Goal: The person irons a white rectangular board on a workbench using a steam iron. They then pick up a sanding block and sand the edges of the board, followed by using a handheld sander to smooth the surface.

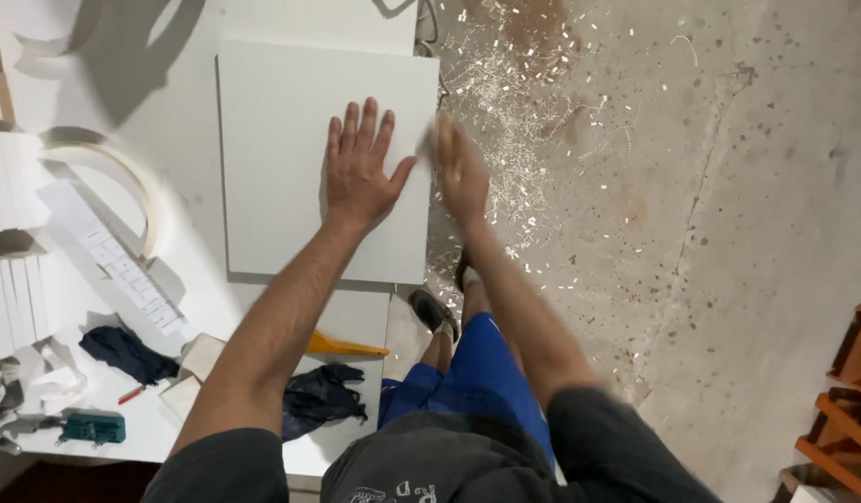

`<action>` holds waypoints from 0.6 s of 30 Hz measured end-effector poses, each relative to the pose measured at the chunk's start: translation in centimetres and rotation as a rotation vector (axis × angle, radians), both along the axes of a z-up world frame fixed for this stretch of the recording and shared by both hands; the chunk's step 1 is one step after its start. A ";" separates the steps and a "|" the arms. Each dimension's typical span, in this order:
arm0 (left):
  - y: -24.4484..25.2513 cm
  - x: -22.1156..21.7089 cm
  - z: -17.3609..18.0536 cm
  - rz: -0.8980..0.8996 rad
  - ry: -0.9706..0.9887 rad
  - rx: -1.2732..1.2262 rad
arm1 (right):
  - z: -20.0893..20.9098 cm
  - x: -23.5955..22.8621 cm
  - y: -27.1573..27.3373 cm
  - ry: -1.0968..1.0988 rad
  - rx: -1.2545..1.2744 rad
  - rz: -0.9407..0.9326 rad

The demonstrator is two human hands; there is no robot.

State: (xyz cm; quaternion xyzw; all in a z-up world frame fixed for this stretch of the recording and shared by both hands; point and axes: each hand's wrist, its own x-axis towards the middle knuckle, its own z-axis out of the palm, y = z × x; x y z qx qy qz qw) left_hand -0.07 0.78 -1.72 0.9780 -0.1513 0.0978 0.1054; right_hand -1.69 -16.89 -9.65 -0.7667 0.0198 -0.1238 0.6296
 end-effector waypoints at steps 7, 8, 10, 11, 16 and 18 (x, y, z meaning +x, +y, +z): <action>-0.1 -0.2 0.2 -0.043 -0.042 -0.006 | 9.3 -4.7 0.5 0.221 -0.005 0.054; 0.0 -0.1 0.5 -0.042 -0.031 -0.011 | 8.7 -4.4 0.7 0.216 -0.015 0.018; -0.2 0.1 0.9 -0.046 -0.020 -0.016 | 7.4 -0.1 0.3 0.210 -0.024 -0.023; -0.4 0.2 0.9 -0.051 -0.013 -0.015 | 6.8 4.0 -0.4 0.163 -0.022 -0.031; -0.1 0.2 0.8 -0.046 -0.009 -0.015 | 5.3 1.8 0.1 0.123 0.044 -0.013; -0.1 -0.1 0.7 -0.042 -0.003 -0.007 | 5.4 -3.3 0.1 0.121 0.136 0.020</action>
